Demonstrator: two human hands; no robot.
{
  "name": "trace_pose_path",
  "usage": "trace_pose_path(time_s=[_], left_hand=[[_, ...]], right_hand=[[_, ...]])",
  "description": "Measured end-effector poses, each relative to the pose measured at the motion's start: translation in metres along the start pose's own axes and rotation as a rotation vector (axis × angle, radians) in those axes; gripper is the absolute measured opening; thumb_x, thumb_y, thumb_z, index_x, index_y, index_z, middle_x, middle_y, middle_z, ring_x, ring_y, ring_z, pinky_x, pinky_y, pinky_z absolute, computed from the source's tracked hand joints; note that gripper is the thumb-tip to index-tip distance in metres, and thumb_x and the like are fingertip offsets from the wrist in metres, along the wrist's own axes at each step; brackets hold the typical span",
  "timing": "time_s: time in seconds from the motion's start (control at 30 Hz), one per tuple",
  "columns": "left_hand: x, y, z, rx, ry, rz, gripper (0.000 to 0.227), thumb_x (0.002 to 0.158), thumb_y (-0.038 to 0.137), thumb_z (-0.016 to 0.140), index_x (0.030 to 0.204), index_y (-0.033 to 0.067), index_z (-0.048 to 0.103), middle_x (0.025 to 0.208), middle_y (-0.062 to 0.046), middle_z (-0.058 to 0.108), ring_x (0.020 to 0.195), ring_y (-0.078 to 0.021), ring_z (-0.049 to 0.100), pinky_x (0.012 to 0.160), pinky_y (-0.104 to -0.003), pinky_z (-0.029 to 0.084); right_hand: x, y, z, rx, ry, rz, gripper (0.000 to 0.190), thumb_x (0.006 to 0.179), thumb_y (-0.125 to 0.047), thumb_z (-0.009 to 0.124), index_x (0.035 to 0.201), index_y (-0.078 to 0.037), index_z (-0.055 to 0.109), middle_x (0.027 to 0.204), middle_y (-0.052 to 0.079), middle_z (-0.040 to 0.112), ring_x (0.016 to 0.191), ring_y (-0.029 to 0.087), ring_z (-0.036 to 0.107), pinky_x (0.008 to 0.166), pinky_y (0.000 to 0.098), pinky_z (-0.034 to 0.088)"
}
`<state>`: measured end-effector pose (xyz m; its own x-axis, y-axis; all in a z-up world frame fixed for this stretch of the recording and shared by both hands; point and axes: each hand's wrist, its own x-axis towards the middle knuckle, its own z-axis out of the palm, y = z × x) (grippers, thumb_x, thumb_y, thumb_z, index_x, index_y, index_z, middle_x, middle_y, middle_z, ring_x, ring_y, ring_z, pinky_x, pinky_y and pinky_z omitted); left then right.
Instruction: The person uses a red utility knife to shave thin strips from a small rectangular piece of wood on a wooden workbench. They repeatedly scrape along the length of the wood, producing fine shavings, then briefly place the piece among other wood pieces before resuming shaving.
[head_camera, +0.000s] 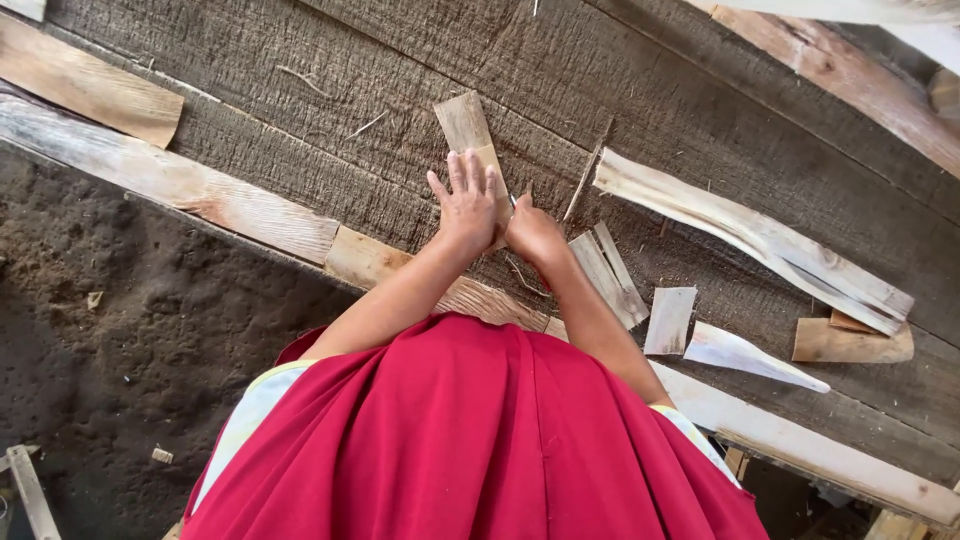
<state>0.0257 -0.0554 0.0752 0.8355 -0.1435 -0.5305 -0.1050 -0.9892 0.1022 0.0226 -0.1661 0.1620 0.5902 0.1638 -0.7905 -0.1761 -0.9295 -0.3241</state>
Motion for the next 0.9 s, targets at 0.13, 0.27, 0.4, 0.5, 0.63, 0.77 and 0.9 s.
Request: trace_pose_path(time_s=[0.13,0.27,0.4,0.5,0.63,0.77,0.9], left_hand=[[-0.001,0.0,-0.002,-0.002,0.001,0.003,0.098,0.088,0.05,0.076,0.163,0.0078,0.029,0.167,-0.033,0.01,0.15,-0.0572,-0.003,0.107,-0.086,0.006],[-0.005,0.001,-0.009,-0.01,-0.029,-0.005,0.097,0.088,0.047,0.075,0.163,0.0085,0.027,0.167,-0.032,0.006,0.15,-0.0568,-0.006,0.106,-0.087,0.004],[-0.01,0.001,-0.016,-0.01,-0.02,-0.002,0.091,0.091,0.041,0.074,0.162,0.0078,0.03,0.168,-0.031,0.009,0.151,-0.0565,0.0,0.107,-0.086,0.008],[-0.029,0.006,-0.042,-0.034,-0.024,0.011,0.086,0.093,0.041,0.069,0.162,0.0087,0.03,0.168,-0.03,0.009,0.152,-0.054,-0.002,0.109,-0.085,0.005],[-0.016,0.001,-0.023,-0.015,-0.006,0.008,0.091,0.091,0.047,0.071,0.162,0.007,0.03,0.167,-0.031,0.01,0.152,-0.0542,-0.001,0.111,-0.082,0.004],[-0.01,0.0,-0.004,0.025,-0.003,0.014,0.091,0.091,0.046,0.072,0.162,0.0086,0.03,0.167,-0.031,0.008,0.151,-0.0559,-0.002,0.109,-0.085,0.002],[-0.01,-0.001,-0.006,0.012,0.004,0.016,0.092,0.091,0.051,0.07,0.162,0.009,0.029,0.167,-0.032,0.009,0.151,-0.0561,-0.002,0.109,-0.085,0.001]], right_hand=[[-0.015,-0.01,-0.008,-0.027,-0.01,-0.01,0.051,0.094,-0.021,0.031,0.136,0.008,0.037,0.119,0.038,0.065,0.12,0.054,0.061,0.1,0.0674,0.043],[-0.008,0.0,-0.003,-0.04,-0.026,0.011,0.05,0.094,-0.02,0.034,0.136,0.006,0.039,0.122,0.036,0.065,0.122,0.055,0.059,0.102,0.0659,0.043],[-0.012,0.002,-0.004,-0.12,-0.049,0.043,0.05,0.095,-0.015,0.032,0.141,0.006,0.035,0.128,0.034,0.063,0.126,0.053,0.057,0.106,0.0639,0.041],[0.007,0.042,0.032,-0.13,-0.052,0.06,0.048,0.093,-0.02,0.031,0.134,0.002,0.041,0.123,0.032,0.066,0.122,0.052,0.061,0.102,0.064,0.044],[-0.004,0.035,0.015,-0.06,-0.048,0.061,0.047,0.095,-0.022,0.029,0.133,0.002,0.042,0.117,0.035,0.067,0.118,0.055,0.062,0.098,0.0657,0.045],[0.009,0.019,0.016,0.004,0.075,0.031,0.04,0.101,-0.021,0.031,0.132,0.003,0.04,0.116,0.037,0.067,0.118,0.055,0.063,0.099,0.0646,0.046],[0.039,0.024,0.028,-0.055,0.092,0.015,0.04,0.102,-0.024,0.031,0.133,0.0,0.038,0.114,0.035,0.068,0.115,0.054,0.064,0.098,0.063,0.049]])
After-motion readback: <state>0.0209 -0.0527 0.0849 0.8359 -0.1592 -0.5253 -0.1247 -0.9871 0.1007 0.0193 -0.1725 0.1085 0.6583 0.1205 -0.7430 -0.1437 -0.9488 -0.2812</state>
